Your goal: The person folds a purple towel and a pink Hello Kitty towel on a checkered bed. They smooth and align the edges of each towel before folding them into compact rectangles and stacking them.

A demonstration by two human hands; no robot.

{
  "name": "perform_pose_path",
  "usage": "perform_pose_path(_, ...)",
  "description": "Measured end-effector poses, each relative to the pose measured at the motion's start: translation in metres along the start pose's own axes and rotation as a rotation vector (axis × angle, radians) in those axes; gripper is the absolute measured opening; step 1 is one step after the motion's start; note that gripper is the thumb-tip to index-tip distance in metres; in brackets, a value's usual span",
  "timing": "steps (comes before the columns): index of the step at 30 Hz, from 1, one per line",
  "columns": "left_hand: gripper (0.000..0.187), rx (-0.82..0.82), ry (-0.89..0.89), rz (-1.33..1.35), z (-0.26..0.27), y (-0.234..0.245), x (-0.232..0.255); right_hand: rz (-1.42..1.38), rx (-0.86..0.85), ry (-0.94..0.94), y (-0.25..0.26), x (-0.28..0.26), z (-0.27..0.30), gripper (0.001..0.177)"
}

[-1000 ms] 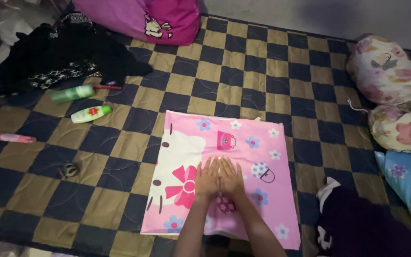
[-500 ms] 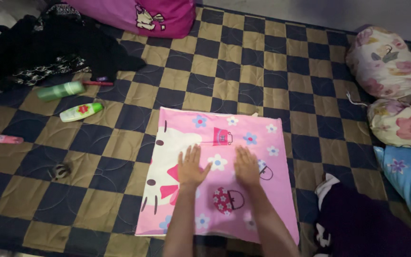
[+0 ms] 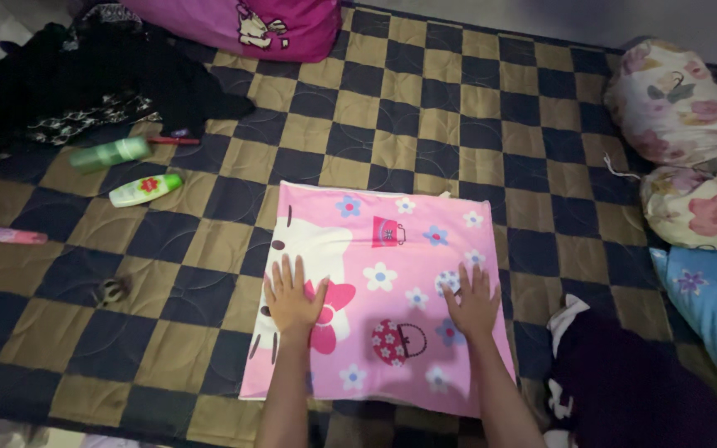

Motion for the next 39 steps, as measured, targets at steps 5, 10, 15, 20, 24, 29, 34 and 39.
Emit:
perform_pose_path(5, 0.085, -0.032, 0.067, 0.003, 0.034, 0.017, -0.012, -0.034, 0.046, 0.015, 0.014, -0.003, 0.037, 0.076)
perform_pose_path(10, 0.082, 0.033, 0.063, 0.004, 0.068, 0.04, -0.019, -0.024, 0.046, 0.028, 0.029, -0.01, 0.083, 0.076)
perform_pose_path(15, 0.08, 0.032, 0.042, -0.011, 0.104, 0.045, -0.02, 0.016, 0.008, -0.018, 0.033, -0.012, 0.129, 0.076)
perform_pose_path(20, 0.082, 0.034, -0.156, 0.015, 0.127, 0.038, 0.018, -0.034, -0.022, 0.193, 0.019, -0.057, 0.16, 0.077)
perform_pose_path(24, 0.076, -0.037, -0.352, 0.02, 0.139, 0.022, 0.073, -0.044, -0.306, 0.229, -0.031, -0.099, 0.156, 0.073)
perform_pose_path(29, 0.065, -0.165, -0.443, 0.067, 0.111, -0.019, 0.115, -0.187, -0.257, 0.302, -0.038, -0.157, 0.115, 0.066)
perform_pose_path(34, 0.06, -0.135, -0.459, 0.004, 0.053, -0.053, 0.151, -0.022, -0.149, 0.412, -0.04, -0.186, 0.053, 0.06)
perform_pose_path(39, 0.067, -0.292, -0.466, -0.106, -0.003, -0.062, 0.161, -0.171, 0.066, 0.457, -0.025, -0.188, 0.0, 0.056)
Point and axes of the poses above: each hand's wrist, its own z-axis away from the middle knuckle, its own y-axis out of the back of the hand, x = y × z, the point moved 10 cm from there along -z, towards the middle knuckle, and after that the axes turned 15 degrees about -z, right-handed, at the moved point
